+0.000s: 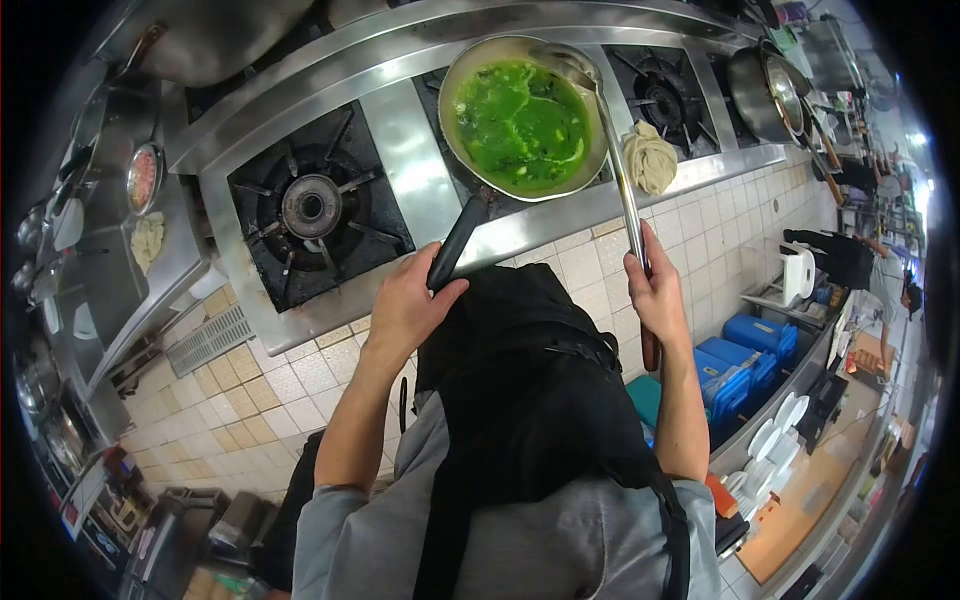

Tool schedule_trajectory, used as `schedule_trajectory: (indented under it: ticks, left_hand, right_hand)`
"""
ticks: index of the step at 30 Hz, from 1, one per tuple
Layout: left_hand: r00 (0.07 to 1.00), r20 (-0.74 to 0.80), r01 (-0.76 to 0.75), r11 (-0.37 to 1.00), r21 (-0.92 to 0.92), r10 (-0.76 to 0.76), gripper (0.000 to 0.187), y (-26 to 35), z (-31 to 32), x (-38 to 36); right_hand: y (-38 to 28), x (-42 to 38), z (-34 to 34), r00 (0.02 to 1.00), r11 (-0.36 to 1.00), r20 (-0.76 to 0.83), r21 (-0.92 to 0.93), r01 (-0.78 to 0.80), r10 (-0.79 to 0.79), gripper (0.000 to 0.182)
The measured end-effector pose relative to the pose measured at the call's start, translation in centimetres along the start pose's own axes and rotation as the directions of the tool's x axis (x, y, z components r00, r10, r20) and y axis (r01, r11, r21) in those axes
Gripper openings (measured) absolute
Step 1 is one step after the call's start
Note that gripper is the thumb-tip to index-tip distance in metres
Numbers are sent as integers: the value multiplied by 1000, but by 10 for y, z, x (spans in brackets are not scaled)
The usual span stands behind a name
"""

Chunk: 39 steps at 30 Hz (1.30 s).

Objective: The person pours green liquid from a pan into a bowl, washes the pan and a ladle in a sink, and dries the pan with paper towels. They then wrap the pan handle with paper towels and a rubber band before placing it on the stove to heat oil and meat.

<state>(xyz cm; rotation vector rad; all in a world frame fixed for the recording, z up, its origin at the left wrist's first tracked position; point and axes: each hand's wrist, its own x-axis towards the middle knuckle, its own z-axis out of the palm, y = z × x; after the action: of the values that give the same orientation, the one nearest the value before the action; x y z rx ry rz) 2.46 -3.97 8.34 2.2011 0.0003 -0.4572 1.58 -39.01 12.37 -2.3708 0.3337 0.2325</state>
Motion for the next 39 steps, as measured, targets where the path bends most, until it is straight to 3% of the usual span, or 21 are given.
schedule_trajectory:
  ticks: [5,7,9,10,12,16,19,21,22,24,27,34,39]
  left_hand:
    - [999,-46,-9,1000,-4,9,56,-11,6,-3]
    - [984,-138,-103,993,54,109,58,-19,12,-3]
    - [985,-138,-97,994,55,103,57,-19,13,-3]
    - [986,-133,-95,994,57,101,56,-19,14,-3]
    - [989,-122,-77,997,24,80,54,-14,12,-4]
    - [984,-144,-106,994,29,109,50,-15,13,-3]
    - [979,-164,-115,992,43,121,50,-15,14,-3]
    - [980,-162,-111,993,36,116,50,-16,13,-3]
    - [981,-159,-111,993,27,114,49,-15,13,-4]
    - [982,-156,-102,994,40,107,50,-14,12,-4]
    - [985,-149,-86,995,43,91,50,-15,12,-3]
    - [987,-137,-78,997,9,79,49,-16,12,-2]
    - [993,-103,-58,998,2,58,48,-15,10,-2]
  right_hand:
    - [-7,10,-2,999,1000,33,-5,-7,7,52]
    - [-13,13,-2,998,1000,50,-11,-28,28,52]
    - [-19,15,-3,985,990,106,-60,-128,134,52]
    - [-14,17,0,985,990,109,-62,-127,133,52]
    - [-1,21,8,997,999,67,-19,32,-30,51]
    - [5,24,16,990,999,142,36,-13,8,52]
    - [-1,23,19,981,998,191,-70,-8,21,53]
    - [-18,20,15,923,954,312,120,-275,226,57]
    - [-21,18,16,922,954,314,121,-275,226,57]
    - [-24,14,16,913,884,345,327,-334,218,59]
    - [-29,5,13,870,850,447,359,-386,207,59]
    - [-32,-12,11,838,752,518,480,-452,173,55]
    - [-42,-22,4,780,632,581,519,-576,233,46]
